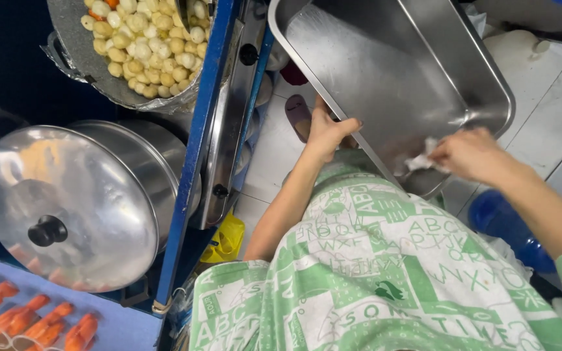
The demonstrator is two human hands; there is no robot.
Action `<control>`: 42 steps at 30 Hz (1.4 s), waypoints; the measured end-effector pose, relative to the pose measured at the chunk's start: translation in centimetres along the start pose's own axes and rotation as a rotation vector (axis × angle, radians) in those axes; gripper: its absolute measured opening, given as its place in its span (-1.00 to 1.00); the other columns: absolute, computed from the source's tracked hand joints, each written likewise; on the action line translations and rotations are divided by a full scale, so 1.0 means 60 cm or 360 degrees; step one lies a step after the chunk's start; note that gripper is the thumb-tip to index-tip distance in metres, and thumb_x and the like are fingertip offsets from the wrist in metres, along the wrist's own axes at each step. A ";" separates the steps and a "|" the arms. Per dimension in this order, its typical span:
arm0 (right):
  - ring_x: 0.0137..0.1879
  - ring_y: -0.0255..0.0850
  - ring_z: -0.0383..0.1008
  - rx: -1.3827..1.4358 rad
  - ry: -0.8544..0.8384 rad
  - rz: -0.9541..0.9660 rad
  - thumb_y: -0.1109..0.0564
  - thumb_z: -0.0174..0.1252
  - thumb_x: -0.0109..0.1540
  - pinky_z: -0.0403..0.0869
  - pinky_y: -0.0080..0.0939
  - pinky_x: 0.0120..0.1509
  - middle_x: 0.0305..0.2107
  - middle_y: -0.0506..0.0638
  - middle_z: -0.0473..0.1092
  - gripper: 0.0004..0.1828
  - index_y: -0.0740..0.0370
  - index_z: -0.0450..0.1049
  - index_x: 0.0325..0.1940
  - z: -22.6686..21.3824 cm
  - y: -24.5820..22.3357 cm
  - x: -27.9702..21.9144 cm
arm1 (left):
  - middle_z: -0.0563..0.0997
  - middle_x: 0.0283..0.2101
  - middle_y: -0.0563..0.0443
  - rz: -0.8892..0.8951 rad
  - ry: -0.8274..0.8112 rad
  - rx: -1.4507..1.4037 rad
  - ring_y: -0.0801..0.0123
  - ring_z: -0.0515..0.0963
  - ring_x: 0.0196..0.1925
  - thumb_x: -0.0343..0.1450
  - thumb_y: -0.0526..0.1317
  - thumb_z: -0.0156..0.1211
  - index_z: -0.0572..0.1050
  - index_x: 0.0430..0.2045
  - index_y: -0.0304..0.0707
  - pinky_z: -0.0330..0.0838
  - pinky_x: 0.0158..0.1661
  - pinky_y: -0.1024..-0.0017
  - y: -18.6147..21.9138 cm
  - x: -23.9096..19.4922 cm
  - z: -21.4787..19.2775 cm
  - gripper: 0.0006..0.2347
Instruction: Wiping a metal tray and then scooping small fried food items into a plastic cup at a street food stall.
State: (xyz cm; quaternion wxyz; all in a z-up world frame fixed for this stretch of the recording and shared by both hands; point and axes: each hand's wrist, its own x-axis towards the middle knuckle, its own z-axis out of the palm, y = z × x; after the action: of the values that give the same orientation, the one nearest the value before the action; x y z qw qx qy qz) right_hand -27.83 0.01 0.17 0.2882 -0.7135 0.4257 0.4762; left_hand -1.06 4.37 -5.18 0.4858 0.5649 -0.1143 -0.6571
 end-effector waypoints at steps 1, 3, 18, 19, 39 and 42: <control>0.05 -0.35 0.55 -0.0005 0.0001 -0.0003 -0.02 0.17 0.33 0.46 -0.28 0.24 -0.12 -0.32 0.64 -0.69 -0.30 0.55 0.16 0.013 0.029 0.027 | 0.55 -0.24 -0.15 0.0003 0.0004 -0.0003 0.20 0.59 -0.25 0.11 -0.51 0.28 0.21 0.12 -0.31 0.57 -0.23 0.30 -0.007 0.000 0.000 -0.35; -0.13 -0.08 0.66 -0.0551 0.0365 0.0257 -0.07 0.05 0.31 0.59 -0.09 0.00 -0.31 0.00 0.60 -0.70 0.14 0.58 -0.24 0.035 0.085 0.084 | 0.54 -0.26 -0.11 -0.0013 0.0007 -0.0011 0.23 0.58 -0.26 0.10 -0.47 0.30 0.26 0.02 -0.32 0.55 -0.25 0.33 -0.016 0.002 -0.002 -0.43; 0.14 0.01 0.51 0.0228 0.1502 -0.1161 0.13 0.18 0.25 0.49 -0.17 0.21 -0.11 0.07 0.45 -0.85 0.12 0.57 -0.12 0.088 -0.104 0.192 | 0.36 0.16 -0.70 0.0061 0.0268 0.0087 -0.15 0.51 0.06 0.07 -0.38 0.46 -0.15 0.42 -0.66 0.61 -0.25 0.16 -0.066 -0.035 0.017 0.03; 0.14 0.01 0.51 0.0211 0.1508 -0.1180 0.13 0.18 0.25 0.49 -0.17 0.21 -0.11 0.07 0.45 -0.85 0.12 0.57 -0.12 0.064 -0.094 0.212 | 0.36 0.16 -0.70 0.0081 0.0282 0.0077 -0.15 0.51 0.06 0.07 -0.38 0.46 -0.15 0.42 -0.66 0.61 -0.25 0.16 -0.086 -0.030 0.021 0.03; -0.46 -0.24 0.33 0.0394 0.0351 -0.1390 0.31 0.15 -0.06 0.34 -0.13 -0.27 -0.59 -0.13 0.35 -0.86 0.13 0.36 -0.62 0.046 -0.004 0.163 | 0.49 -0.27 -0.04 -0.0142 0.0483 0.0023 0.32 0.51 -0.34 0.06 -0.31 0.31 0.11 0.08 -0.11 0.34 -0.51 0.40 -0.041 -0.121 0.062 -0.32; -0.13 -0.36 0.68 0.0261 -0.0261 -0.0604 0.27 -0.02 -0.05 0.60 -0.35 -0.01 -0.17 -0.14 0.72 -0.44 0.10 0.76 -0.11 0.046 0.036 0.072 | 0.43 0.00 -0.09 -0.0309 0.0450 0.0123 0.18 0.53 -0.06 0.08 -0.26 0.32 0.07 0.14 -0.17 0.53 -0.29 0.20 -0.010 -0.141 0.052 -0.28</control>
State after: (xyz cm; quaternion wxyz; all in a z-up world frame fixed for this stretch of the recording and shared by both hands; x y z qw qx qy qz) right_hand -30.15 -0.20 -4.90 0.4633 -0.7139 0.2961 0.4336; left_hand -4.96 9.93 0.82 0.4091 0.6785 -0.0150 -0.6100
